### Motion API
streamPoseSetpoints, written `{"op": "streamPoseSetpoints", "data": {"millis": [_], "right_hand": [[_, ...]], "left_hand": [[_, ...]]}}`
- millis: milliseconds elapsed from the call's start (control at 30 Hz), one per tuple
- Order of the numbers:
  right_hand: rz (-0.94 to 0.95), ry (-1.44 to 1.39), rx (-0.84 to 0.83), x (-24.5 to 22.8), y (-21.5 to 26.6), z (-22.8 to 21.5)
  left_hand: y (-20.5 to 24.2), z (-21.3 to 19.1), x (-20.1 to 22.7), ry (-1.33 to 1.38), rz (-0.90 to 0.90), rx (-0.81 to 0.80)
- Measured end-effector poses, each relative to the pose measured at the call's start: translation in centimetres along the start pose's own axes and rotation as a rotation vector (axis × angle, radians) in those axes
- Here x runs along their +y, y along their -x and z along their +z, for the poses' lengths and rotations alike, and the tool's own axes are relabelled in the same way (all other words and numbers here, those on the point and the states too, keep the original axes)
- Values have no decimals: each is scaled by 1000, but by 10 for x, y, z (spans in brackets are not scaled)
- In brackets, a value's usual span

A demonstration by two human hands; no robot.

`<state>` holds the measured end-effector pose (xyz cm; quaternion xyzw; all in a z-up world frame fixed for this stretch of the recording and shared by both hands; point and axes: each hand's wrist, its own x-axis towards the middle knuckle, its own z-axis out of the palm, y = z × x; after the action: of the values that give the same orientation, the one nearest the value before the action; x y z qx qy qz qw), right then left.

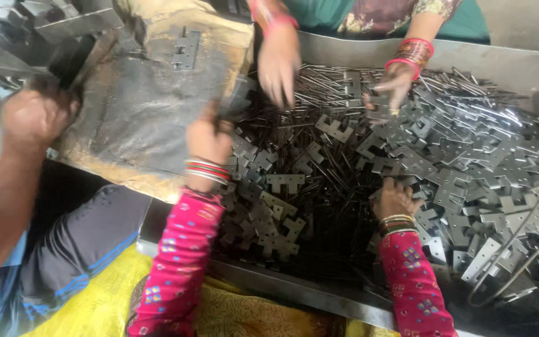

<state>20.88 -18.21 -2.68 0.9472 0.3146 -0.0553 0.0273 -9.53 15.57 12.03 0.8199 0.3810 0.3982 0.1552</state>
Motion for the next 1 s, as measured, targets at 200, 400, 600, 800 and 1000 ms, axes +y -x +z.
{"op": "streamPoseSetpoints", "data": {"millis": [200,400,600,800,1000], "right_hand": [[41,-61,-68,-3,1,-6],[-8,-395,330,12,10,-39],[59,-2148,179,36,24,-96],[-286,-2583,17,38,25,-107],[-186,-1514,306,-25,-7,-55]], "left_hand": [[-24,-66,-65,-481,-64,189],[-9,1,-30,-824,42,193],[75,109,42,-473,170,-784],[130,146,35,-569,424,-638],[130,159,15,-614,301,-830]]}}
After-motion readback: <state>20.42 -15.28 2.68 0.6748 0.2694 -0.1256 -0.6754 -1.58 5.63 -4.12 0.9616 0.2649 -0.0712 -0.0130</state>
